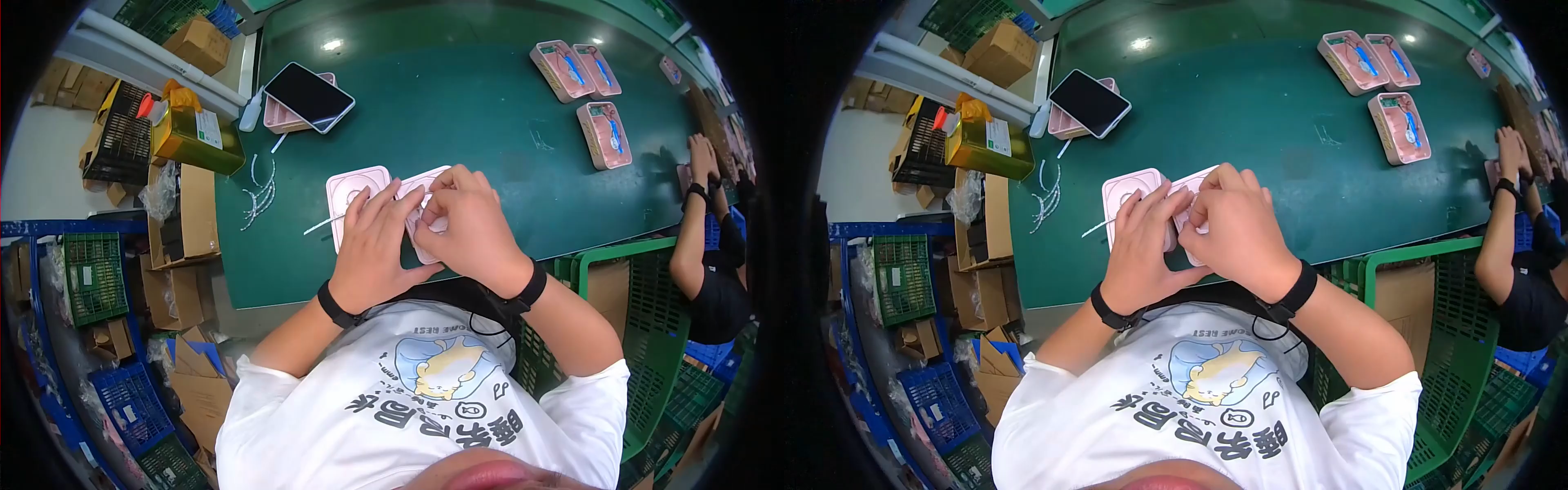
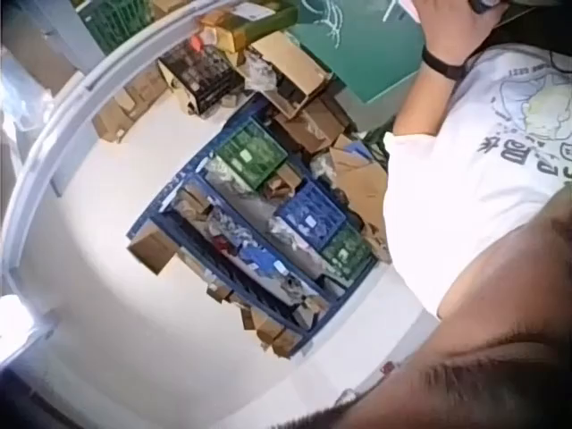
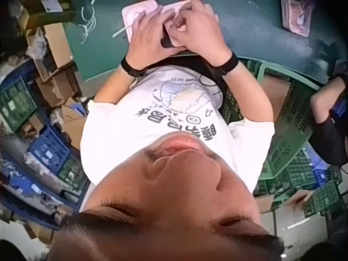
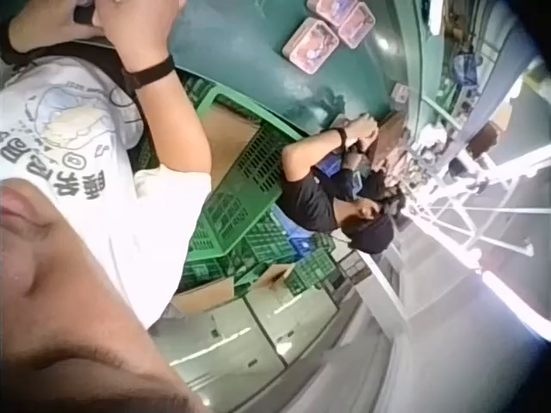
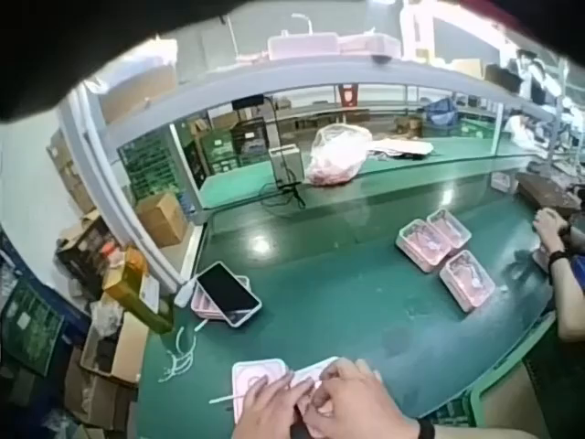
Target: The person places a white component into a pink plastic housing, inserts a white strip, and sets the unit into a green crate. They then remove a cardboard divider from the crate and repeat the assembly process with more units.
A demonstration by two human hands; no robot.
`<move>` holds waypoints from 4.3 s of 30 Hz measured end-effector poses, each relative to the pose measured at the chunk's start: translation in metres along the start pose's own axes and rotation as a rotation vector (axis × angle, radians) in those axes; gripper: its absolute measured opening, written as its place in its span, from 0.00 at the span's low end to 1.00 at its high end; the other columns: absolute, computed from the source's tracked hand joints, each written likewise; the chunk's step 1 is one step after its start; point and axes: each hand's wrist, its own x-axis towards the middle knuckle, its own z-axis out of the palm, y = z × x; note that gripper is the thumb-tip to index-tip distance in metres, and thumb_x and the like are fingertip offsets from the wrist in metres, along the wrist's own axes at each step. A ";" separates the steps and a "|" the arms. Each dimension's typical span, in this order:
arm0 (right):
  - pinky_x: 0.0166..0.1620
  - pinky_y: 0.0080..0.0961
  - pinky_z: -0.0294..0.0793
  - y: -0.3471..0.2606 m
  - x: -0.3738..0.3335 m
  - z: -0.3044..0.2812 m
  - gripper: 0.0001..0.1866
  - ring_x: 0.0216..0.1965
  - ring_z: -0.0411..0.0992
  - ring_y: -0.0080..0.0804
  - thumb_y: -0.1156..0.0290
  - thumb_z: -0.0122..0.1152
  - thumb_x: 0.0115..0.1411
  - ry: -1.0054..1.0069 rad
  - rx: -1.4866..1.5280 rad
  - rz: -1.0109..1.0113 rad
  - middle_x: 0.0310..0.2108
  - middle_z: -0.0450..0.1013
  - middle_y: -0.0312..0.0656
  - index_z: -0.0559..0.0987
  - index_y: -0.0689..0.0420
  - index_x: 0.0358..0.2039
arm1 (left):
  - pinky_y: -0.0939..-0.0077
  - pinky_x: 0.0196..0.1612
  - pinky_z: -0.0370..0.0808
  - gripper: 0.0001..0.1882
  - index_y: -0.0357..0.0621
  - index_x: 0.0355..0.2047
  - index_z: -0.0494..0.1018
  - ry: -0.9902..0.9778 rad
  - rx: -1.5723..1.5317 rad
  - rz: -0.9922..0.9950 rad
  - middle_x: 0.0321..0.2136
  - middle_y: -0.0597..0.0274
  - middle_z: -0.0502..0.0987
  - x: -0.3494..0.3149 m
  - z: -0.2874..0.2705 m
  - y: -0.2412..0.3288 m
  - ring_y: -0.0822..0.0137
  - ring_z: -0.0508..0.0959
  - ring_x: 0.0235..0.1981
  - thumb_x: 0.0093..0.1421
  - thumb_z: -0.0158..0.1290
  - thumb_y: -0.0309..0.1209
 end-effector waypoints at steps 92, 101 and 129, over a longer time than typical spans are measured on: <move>0.66 0.45 0.76 0.022 -0.007 -0.097 0.41 0.66 0.75 0.51 0.57 0.83 0.57 0.226 -0.018 -0.717 0.66 0.76 0.48 0.78 0.53 0.69 | 0.50 0.70 0.80 0.37 0.36 0.76 0.69 -0.226 -1.719 -0.649 0.69 0.42 0.78 0.067 -0.020 0.022 0.49 0.84 0.65 0.82 0.44 0.54; 0.62 0.51 0.80 0.038 0.000 -0.149 0.48 0.60 0.77 0.59 0.43 0.85 0.50 0.394 -0.310 -0.126 0.59 0.77 0.59 0.79 0.65 0.61 | 0.47 0.74 0.75 0.39 0.37 0.79 0.63 0.129 -0.750 -0.252 0.72 0.38 0.75 0.028 -0.089 0.034 0.42 0.80 0.69 0.78 0.57 0.49; 0.58 0.41 0.78 -0.015 0.018 0.000 0.13 0.57 0.74 0.47 0.69 0.76 0.62 0.186 0.003 -0.297 0.54 0.77 0.47 0.87 0.56 0.47 | 0.34 0.79 0.59 0.69 0.42 0.85 0.53 -0.138 -0.030 0.139 0.68 0.41 0.75 0.041 -0.076 -0.039 0.39 0.72 0.72 0.52 0.79 0.52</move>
